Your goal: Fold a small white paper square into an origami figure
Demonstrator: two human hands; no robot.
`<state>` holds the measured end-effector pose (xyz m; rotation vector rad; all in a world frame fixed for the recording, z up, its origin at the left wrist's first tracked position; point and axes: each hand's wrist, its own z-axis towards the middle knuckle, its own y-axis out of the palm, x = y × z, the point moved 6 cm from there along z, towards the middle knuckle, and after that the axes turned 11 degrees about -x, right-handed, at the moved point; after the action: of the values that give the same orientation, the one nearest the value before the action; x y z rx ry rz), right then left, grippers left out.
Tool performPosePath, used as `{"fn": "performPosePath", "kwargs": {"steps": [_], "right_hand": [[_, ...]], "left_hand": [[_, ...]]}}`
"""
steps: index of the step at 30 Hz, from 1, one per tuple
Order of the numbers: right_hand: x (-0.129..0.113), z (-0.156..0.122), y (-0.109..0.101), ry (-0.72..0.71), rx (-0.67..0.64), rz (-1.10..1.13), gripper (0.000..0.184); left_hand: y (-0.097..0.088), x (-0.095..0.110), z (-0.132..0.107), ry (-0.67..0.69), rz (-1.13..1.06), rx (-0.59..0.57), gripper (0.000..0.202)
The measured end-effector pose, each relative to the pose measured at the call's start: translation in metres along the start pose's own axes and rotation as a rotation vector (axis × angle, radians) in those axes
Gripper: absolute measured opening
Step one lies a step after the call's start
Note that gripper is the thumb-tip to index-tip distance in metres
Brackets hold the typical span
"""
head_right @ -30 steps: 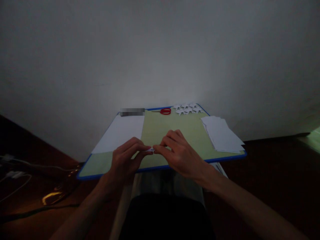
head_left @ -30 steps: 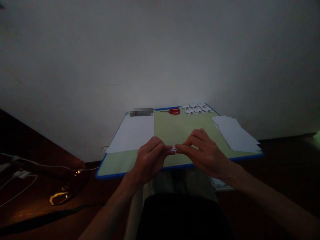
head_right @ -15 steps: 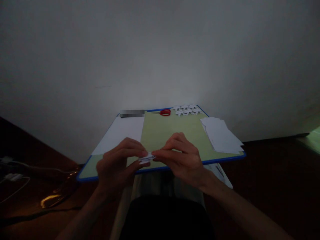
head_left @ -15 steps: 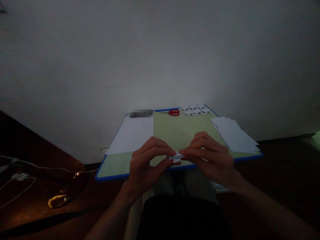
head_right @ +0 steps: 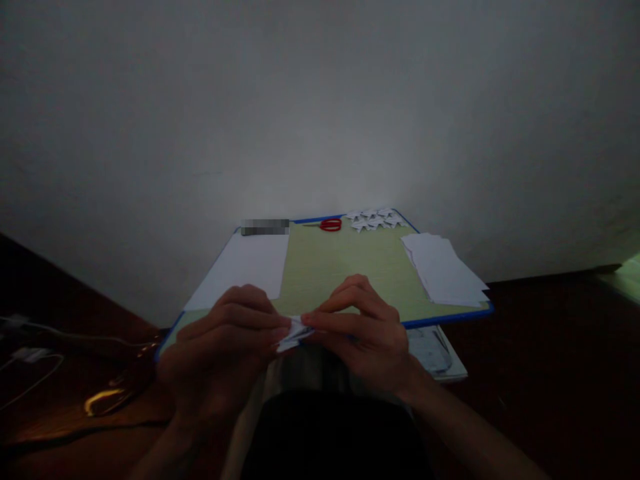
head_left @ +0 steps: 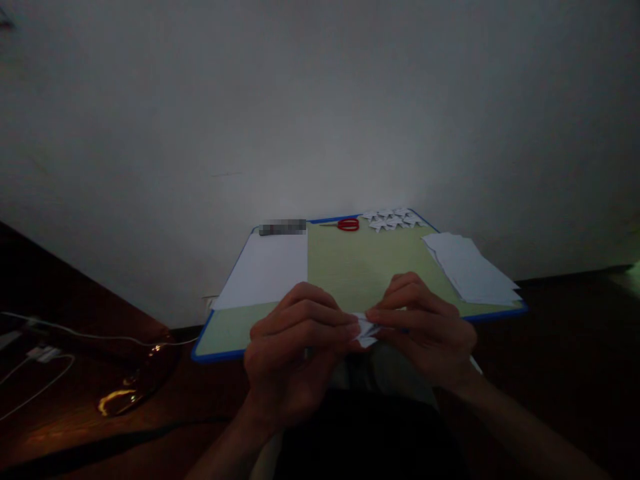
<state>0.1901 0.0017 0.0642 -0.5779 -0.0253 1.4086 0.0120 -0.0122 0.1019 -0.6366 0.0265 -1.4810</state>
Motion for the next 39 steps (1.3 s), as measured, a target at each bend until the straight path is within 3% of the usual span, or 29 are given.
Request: {"fn": "performPosePath", "kwargs": {"steps": [6, 10, 13, 17, 19, 22, 33, 37, 39], "right_hand": [[-0.006, -0.001, -0.006, -0.033, -0.048, -0.102, 0.051], [-0.02, 0.004, -0.009, -0.064, -0.087, -0.294, 0.065], [-0.028, 0.009, -0.009, -0.078, -0.124, -0.347, 0.069], [-0.023, 0.012, -0.011, -0.018, -0.142, -0.351, 0.044], [-0.021, 0.012, -0.009, -0.026, -0.171, -0.372, 0.024], [-0.021, 0.012, -0.009, -0.048, -0.182, -0.392, 0.011], [-0.026, 0.013, -0.008, -0.137, -0.226, -0.291, 0.013], [-0.015, 0.013, -0.004, -0.046, -0.272, -0.429, 0.008], [-0.012, 0.012, -0.002, -0.043, -0.284, -0.515, 0.019]], "left_hand": [[-0.003, -0.006, -0.002, -0.02, -0.031, -0.07, 0.007], [-0.001, -0.01, -0.004, -0.02, 0.176, -0.178, 0.04], [0.001, -0.01, -0.005, 0.01, 0.168, -0.195, 0.028], [0.0, -0.014, -0.007, 0.008, 0.082, -0.121, 0.024], [0.0, -0.015, -0.008, 0.013, 0.068, -0.103, 0.021], [0.0, -0.015, -0.01, 0.016, 0.067, -0.088, 0.019], [0.001, -0.008, -0.011, 0.047, 0.071, -0.106, 0.025], [0.002, -0.016, -0.014, 0.046, 0.13, -0.107, 0.02], [0.005, -0.022, -0.017, 0.05, 0.161, -0.121, 0.021]]}}
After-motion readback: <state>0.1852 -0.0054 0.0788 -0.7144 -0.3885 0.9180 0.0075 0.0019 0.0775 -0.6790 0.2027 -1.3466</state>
